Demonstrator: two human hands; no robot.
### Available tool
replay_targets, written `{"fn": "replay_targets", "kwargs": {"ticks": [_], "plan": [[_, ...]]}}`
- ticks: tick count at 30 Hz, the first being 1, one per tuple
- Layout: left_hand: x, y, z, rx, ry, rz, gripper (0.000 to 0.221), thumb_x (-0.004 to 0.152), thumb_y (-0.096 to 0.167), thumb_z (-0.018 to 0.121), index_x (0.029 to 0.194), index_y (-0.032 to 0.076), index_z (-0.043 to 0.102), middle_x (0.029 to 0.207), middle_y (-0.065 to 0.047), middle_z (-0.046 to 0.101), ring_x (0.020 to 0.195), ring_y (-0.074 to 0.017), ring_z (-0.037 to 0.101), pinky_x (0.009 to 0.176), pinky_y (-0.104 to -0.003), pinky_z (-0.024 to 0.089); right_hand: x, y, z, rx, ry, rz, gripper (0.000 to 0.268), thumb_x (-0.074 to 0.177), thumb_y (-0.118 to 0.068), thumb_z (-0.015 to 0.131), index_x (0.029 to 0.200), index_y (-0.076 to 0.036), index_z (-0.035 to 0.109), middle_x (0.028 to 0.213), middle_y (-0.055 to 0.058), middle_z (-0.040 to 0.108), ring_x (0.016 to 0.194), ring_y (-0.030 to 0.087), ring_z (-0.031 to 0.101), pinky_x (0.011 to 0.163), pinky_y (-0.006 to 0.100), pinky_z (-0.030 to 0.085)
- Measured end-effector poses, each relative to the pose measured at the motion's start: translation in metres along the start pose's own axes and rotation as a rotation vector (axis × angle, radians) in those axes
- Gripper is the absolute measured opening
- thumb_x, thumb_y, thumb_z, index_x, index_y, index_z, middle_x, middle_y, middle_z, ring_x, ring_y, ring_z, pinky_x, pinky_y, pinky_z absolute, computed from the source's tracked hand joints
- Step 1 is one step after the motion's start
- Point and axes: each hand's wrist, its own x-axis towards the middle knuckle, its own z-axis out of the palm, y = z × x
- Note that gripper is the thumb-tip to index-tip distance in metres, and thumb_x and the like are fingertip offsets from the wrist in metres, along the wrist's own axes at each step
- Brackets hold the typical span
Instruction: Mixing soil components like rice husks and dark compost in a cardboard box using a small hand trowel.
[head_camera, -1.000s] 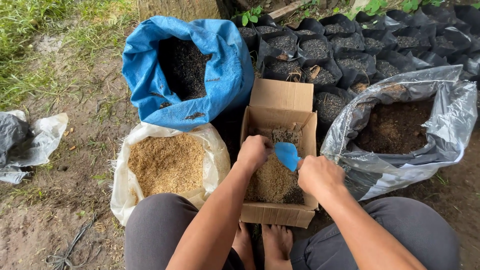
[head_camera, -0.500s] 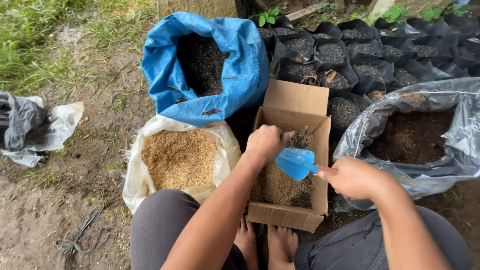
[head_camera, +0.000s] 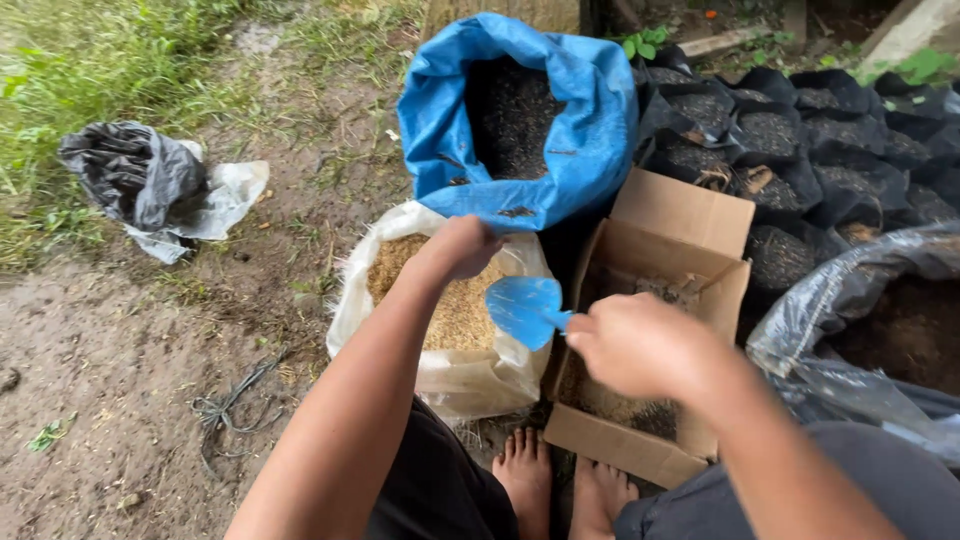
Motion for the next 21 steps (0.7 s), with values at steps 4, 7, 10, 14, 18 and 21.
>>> {"fn": "replay_targets", "kwargs": {"ticks": [4,7,10,14,18,21], "plan": [[-0.009,-0.05,-0.003,0.028,-0.063,-0.067,0.033,0.095,0.039,0.063,0.114,0.018,0.079,0.113,-0.017,0.077,0.117,-0.0388,0.07,0.098,-0.05,0.058,0.079,-0.014,0.074,-0.097,0.059,-0.115,0.044,0.093,-0.024,0.045,0.116,-0.002,0.075,0.093,0.022,0.077,0.081,0.035,0.078,0.067,0.046,0.063],[-0.022,-0.069,-0.01,-0.002,-0.138,-0.173,0.039,0.092,0.042,0.066,0.12,0.016,0.077,0.121,-0.017,0.075,0.123,-0.0369,0.067,0.104,-0.05,0.055,0.149,-0.014,0.14,-0.178,0.178,-0.106,0.044,0.088,-0.02,0.049,0.124,0.002,0.064,0.093,0.03,0.071,0.081,0.043,0.076,0.061,0.053,0.062],[-0.001,-0.1,0.007,-0.028,-0.19,-0.242,0.046,0.092,0.046,0.069,0.122,0.012,0.076,0.122,-0.021,0.074,0.123,-0.0388,0.067,0.105,-0.052,0.054,0.169,-0.025,0.173,-0.233,0.381,-0.053,0.056,0.09,-0.013,0.045,0.141,0.009,0.05,0.099,0.032,0.063,0.082,0.046,0.075,0.063,0.059,0.061],[0.018,-0.127,0.014,-0.062,-0.198,-0.329,0.047,0.088,0.042,0.075,0.119,0.007,0.078,0.113,-0.018,0.077,0.109,-0.0353,0.074,0.093,-0.049,0.059,0.189,-0.032,0.207,-0.33,0.859,0.009,0.046,0.091,-0.013,0.043,0.127,0.013,0.058,0.078,0.02,0.058,0.062,0.038,0.073,0.055,0.058,0.057],[0.015,-0.13,0.021,-0.077,-0.243,-0.402,0.039,0.086,0.037,0.076,0.111,0.007,0.08,0.101,-0.017,0.079,0.09,-0.0302,0.078,0.082,-0.044,0.062,0.225,-0.036,0.22,-0.364,0.852,0.043,0.044,0.092,-0.013,0.046,0.125,0.012,0.059,0.078,0.022,0.057,0.061,0.038,0.072,0.053,0.06,0.056],[0.057,-0.187,0.052,0.054,-0.301,-0.356,0.05,0.088,0.032,0.068,0.125,-0.001,0.073,0.122,-0.021,0.074,0.121,-0.0353,0.069,0.101,-0.048,0.056,0.235,-0.043,0.209,-0.31,0.792,0.008,0.044,0.095,-0.018,0.049,0.124,0.013,0.06,0.081,0.025,0.058,0.064,0.04,0.073,0.056,0.06,0.057]]}}
